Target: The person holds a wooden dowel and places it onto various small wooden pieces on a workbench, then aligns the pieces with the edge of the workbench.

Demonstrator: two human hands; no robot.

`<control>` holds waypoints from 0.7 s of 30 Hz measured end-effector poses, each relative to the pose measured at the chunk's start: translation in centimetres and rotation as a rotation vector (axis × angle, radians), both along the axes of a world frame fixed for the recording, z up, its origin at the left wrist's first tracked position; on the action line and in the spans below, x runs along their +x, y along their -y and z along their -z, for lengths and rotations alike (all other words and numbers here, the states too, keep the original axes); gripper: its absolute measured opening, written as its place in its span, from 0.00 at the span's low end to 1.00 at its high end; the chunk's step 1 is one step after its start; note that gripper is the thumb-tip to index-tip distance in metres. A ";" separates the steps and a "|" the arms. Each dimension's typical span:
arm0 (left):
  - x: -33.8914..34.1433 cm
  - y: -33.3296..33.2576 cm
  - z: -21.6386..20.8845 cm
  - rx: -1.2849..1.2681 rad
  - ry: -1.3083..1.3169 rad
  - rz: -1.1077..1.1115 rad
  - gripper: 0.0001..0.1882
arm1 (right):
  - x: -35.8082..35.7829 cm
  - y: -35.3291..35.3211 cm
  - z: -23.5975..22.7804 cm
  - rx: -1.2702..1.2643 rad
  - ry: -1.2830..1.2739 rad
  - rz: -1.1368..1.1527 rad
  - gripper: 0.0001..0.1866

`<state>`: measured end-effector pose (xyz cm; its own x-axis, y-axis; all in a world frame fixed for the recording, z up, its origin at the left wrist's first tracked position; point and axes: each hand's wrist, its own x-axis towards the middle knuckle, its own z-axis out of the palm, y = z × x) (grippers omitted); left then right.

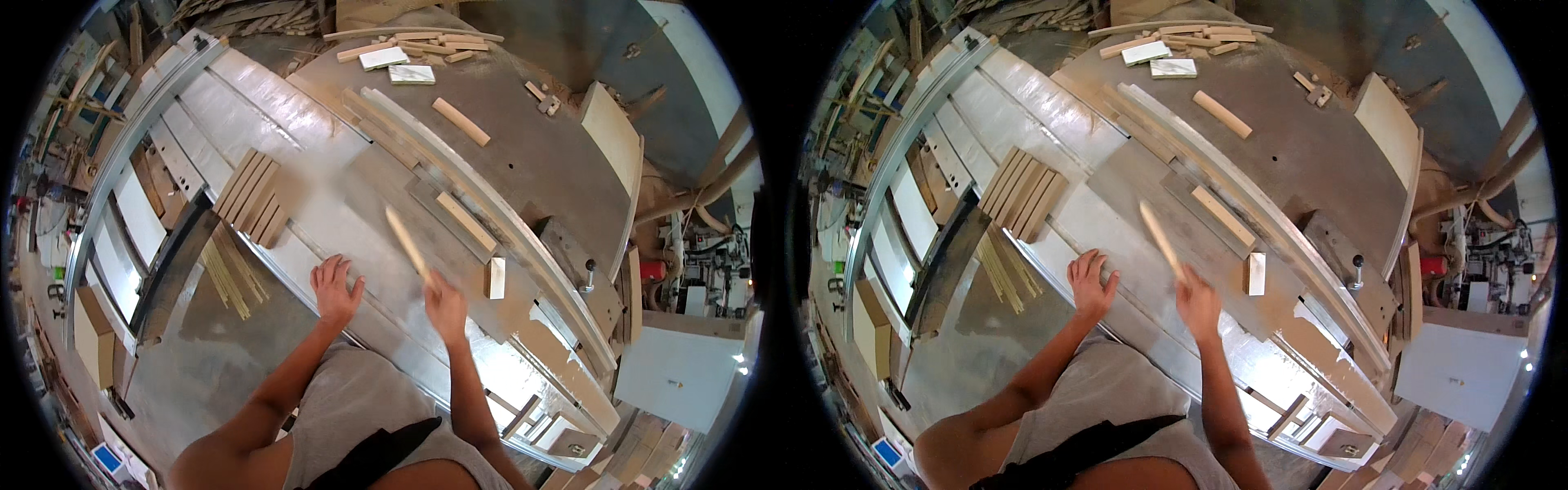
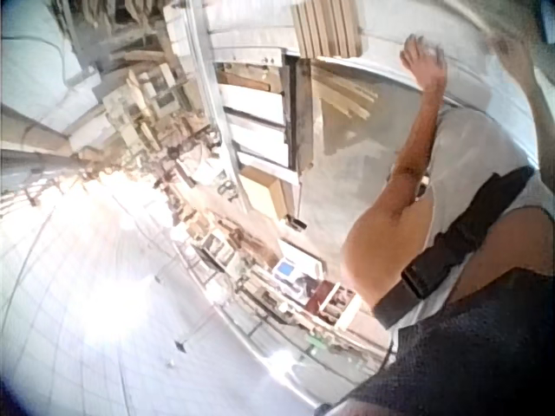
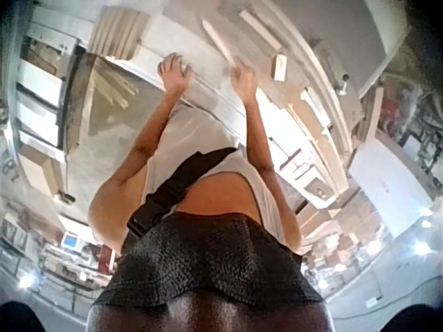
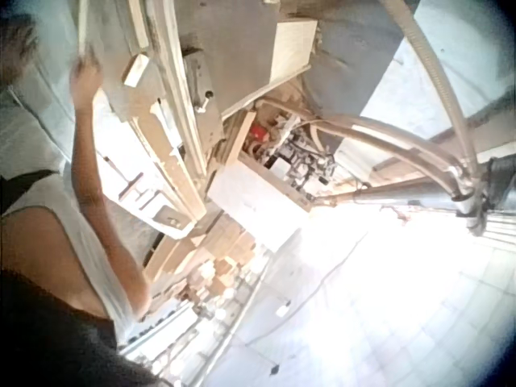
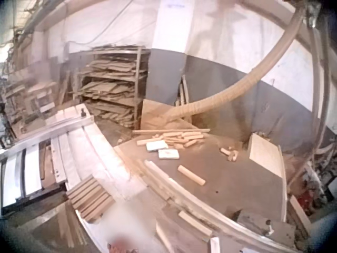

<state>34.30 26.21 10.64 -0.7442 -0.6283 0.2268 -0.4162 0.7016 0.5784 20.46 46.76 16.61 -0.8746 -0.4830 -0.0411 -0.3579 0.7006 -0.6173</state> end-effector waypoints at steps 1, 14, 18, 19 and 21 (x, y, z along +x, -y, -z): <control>-0.5 0.7 -0.1 0.011 -0.021 0.012 0.25 | 2.4 -2.4 0.8 -0.023 -0.016 0.012 0.21; -29.4 15.8 -1.8 0.256 0.362 -0.278 0.31 | 15.6 -9.3 1.8 0.129 0.101 0.472 0.22; -31.0 15.1 -2.4 0.426 0.318 -0.350 0.26 | 16.4 -8.8 1.7 0.154 0.078 0.545 0.20; -31.1 15.8 -1.1 0.561 0.117 -0.301 0.25 | 16.3 -8.9 1.8 0.141 0.061 0.540 0.20; -30.9 18.4 3.3 0.819 -0.303 -0.230 0.23 | 16.0 -9.0 2.2 0.095 -0.003 0.503 0.20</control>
<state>3.40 7.82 7.33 -0.5610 -0.8054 -0.1913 -0.2443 -0.0597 0.9679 36.45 55.74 14.39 -0.9981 0.0032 -0.0617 0.0363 0.8394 -0.5423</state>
